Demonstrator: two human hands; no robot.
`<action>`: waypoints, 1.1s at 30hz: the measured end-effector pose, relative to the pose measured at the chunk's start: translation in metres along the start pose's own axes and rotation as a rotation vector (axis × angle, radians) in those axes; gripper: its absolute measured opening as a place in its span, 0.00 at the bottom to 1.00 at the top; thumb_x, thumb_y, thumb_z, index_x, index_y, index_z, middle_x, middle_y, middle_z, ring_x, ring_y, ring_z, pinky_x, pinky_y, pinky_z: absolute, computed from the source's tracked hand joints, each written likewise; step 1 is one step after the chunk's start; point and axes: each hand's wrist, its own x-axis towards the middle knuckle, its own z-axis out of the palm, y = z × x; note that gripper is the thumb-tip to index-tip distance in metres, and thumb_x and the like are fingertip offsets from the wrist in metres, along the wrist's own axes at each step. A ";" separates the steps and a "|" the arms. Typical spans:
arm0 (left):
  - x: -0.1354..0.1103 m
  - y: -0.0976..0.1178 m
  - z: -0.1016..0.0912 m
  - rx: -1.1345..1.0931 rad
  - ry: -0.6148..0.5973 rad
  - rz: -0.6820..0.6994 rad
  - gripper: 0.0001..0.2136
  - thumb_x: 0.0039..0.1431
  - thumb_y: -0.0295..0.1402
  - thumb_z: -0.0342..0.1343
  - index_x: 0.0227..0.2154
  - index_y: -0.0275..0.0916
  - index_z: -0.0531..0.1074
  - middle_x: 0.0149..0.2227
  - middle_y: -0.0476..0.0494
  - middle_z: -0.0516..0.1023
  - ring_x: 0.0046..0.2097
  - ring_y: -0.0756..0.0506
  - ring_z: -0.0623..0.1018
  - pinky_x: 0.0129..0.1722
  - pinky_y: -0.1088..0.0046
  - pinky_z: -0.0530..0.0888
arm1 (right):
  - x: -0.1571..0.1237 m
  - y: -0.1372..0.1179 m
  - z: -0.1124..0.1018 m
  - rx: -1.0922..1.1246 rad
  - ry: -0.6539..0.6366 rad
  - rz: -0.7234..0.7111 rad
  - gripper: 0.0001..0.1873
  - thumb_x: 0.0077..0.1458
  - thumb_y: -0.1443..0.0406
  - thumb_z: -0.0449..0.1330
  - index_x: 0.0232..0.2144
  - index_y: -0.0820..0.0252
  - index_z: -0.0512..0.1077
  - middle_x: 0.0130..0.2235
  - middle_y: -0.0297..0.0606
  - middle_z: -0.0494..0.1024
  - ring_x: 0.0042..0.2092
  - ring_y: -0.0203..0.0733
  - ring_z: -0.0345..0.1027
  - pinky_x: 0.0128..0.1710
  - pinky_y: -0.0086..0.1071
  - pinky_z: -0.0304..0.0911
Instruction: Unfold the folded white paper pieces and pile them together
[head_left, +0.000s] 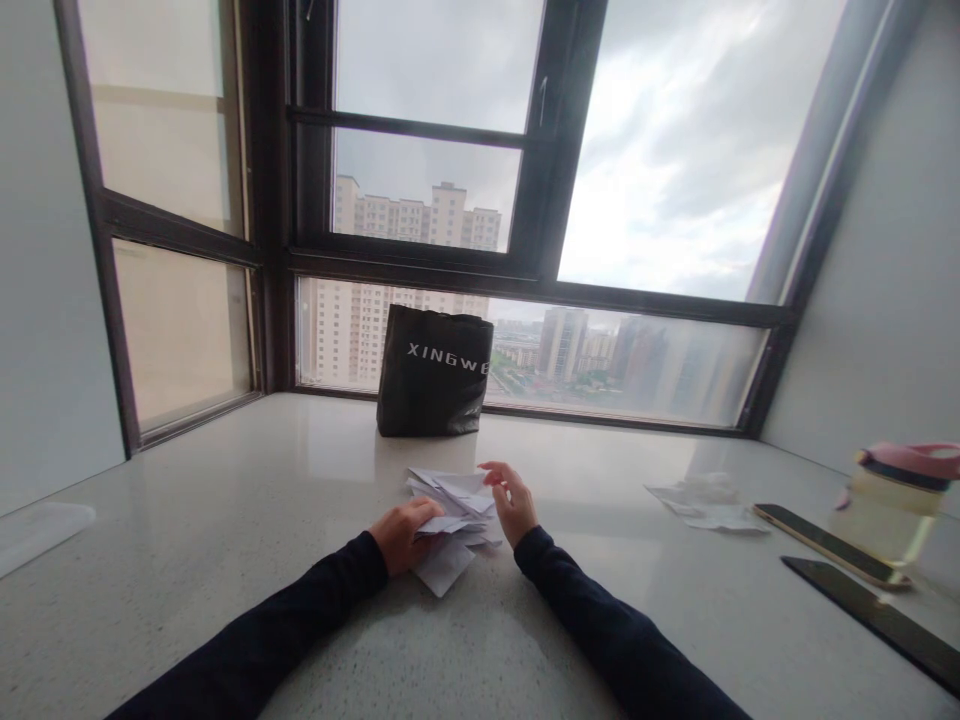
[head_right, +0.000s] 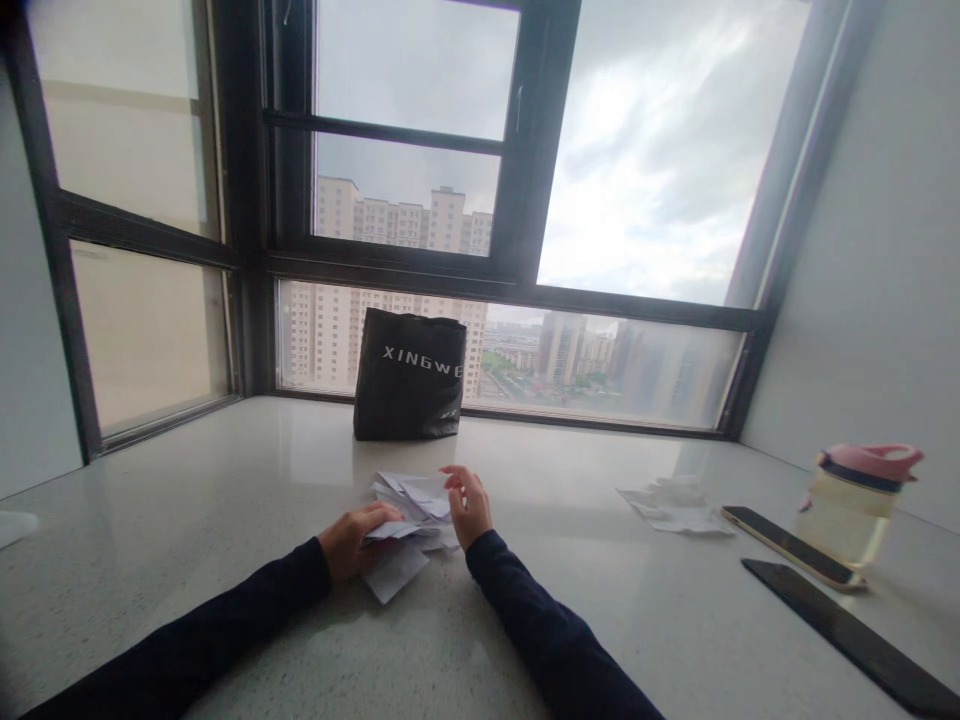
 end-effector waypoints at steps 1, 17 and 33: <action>0.001 0.000 -0.002 0.001 0.034 -0.033 0.08 0.51 0.33 0.45 0.28 0.37 0.67 0.30 0.45 0.72 0.34 0.47 0.72 0.35 0.72 0.69 | 0.001 0.002 0.000 -0.054 0.012 0.019 0.15 0.46 0.69 0.43 0.34 0.60 0.66 0.29 0.37 0.70 0.34 0.38 0.63 0.33 0.31 0.58; -0.003 -0.046 -0.015 0.188 0.530 -0.416 0.29 0.37 0.25 0.55 0.46 0.39 0.54 0.47 0.39 0.62 0.49 0.40 0.63 0.48 0.60 0.60 | -0.013 0.002 0.011 -0.398 -0.565 -0.017 0.38 0.36 0.46 0.56 0.50 0.53 0.56 0.49 0.40 0.64 0.49 0.49 0.54 0.47 0.40 0.45; -0.001 -0.028 -0.016 0.233 0.261 -0.665 0.15 0.52 0.36 0.43 0.43 0.39 0.63 0.46 0.41 0.67 0.47 0.43 0.67 0.45 0.65 0.62 | -0.001 -0.002 0.003 -0.227 -0.102 -0.021 0.18 0.54 0.60 0.41 0.29 0.60 0.69 0.26 0.37 0.72 0.28 0.38 0.63 0.28 0.28 0.58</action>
